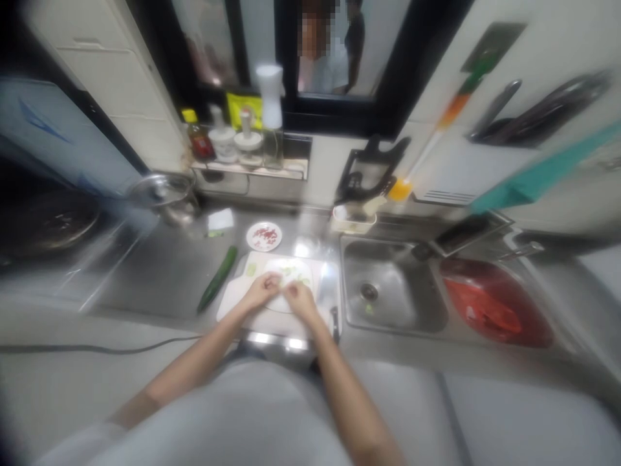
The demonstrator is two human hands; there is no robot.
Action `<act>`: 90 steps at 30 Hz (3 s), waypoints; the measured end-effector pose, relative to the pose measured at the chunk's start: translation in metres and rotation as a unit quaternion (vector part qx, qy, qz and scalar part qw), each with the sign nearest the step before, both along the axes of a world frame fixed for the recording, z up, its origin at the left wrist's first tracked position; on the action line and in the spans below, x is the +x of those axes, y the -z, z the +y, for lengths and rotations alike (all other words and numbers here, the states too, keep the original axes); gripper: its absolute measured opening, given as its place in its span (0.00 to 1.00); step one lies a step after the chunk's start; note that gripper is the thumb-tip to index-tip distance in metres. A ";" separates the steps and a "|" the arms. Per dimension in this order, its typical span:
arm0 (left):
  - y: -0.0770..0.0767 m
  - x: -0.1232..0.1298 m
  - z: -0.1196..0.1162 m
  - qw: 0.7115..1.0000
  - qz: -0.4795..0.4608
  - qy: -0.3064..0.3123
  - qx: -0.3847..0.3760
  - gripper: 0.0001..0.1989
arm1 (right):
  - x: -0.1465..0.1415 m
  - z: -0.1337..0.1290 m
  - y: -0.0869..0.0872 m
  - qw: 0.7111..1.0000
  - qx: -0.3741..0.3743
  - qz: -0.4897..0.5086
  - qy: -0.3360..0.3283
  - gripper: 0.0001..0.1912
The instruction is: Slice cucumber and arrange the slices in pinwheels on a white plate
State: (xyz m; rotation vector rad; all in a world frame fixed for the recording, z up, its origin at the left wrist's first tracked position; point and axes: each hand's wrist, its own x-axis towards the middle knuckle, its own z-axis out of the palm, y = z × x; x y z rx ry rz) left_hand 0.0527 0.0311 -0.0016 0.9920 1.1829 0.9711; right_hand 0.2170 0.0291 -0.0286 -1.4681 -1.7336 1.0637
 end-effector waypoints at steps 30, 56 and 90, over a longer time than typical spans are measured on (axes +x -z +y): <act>0.023 -0.004 0.001 0.893 0.418 0.151 0.071 0.14 | -0.020 -0.013 -0.020 0.951 -0.092 -0.290 -0.057 0.12; 0.017 0.002 -0.013 0.822 0.520 0.195 0.128 0.12 | -0.012 -0.038 -0.015 0.917 -0.021 -0.385 -0.100 0.18; 0.008 0.009 -0.016 0.826 0.522 0.188 0.098 0.12 | -0.027 -0.039 -0.020 0.884 -0.008 -0.452 -0.120 0.18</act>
